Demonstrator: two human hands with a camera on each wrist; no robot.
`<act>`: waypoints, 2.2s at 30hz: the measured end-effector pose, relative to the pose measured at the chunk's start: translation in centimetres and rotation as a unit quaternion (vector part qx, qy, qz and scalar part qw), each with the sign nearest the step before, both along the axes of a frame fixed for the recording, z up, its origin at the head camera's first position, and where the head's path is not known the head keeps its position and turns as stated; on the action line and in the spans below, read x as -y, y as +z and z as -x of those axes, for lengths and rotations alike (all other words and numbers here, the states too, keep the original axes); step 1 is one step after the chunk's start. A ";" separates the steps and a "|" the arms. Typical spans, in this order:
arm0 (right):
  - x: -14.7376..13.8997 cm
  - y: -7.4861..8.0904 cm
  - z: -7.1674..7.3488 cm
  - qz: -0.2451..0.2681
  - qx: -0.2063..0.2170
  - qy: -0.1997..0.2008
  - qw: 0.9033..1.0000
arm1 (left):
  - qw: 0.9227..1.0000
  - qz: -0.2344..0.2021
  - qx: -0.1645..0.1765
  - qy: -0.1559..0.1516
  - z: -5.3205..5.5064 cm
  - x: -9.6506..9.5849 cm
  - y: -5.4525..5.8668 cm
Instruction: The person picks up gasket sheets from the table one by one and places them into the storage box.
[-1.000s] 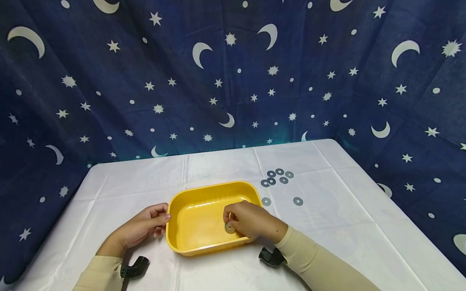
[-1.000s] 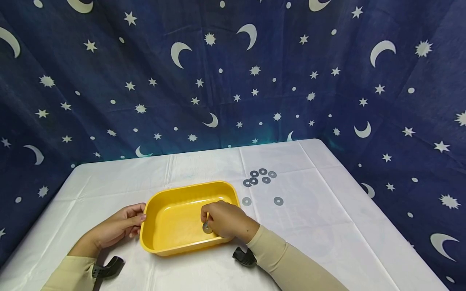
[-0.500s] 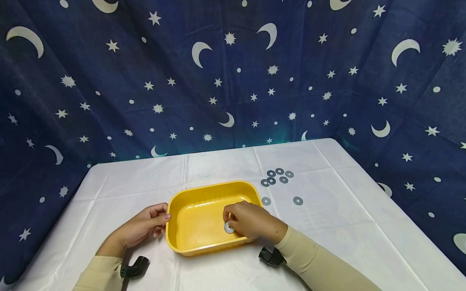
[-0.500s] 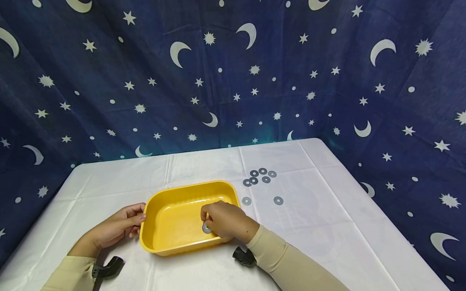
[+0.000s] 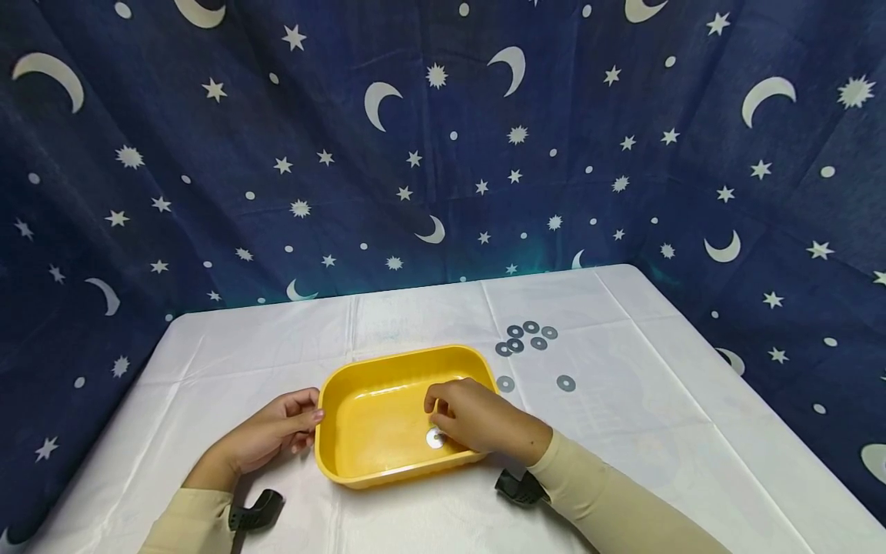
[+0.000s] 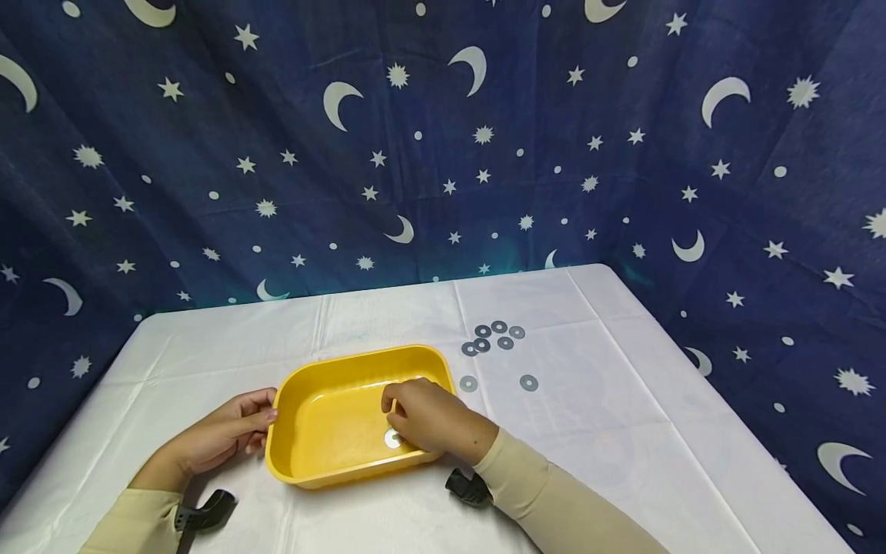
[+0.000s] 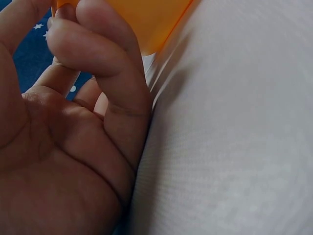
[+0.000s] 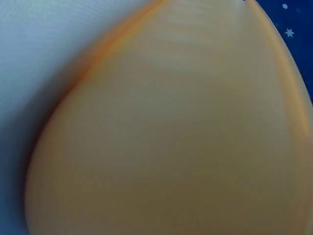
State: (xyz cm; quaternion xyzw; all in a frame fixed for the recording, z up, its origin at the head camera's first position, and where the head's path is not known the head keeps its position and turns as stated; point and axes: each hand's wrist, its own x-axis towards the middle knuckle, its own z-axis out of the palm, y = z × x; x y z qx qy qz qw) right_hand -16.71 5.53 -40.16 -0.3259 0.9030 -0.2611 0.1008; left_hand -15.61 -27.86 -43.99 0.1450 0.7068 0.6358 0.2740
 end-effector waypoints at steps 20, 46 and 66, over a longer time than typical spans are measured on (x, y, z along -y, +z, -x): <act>-4.2 3.6 1.7 0.089 -0.009 -0.058 0.994 | 1.000 -0.001 0.003 -0.004 0.0 0.1 -0.1; -8.9 0.0 6.3 0.038 0.041 -0.111 0.992 | 1.000 -0.011 0.000 -0.004 -0.2 0.0 0.1; -9.5 -1.8 6.7 -0.015 0.080 -0.112 0.990 | 1.000 -0.013 0.004 -0.003 -0.2 0.0 -0.1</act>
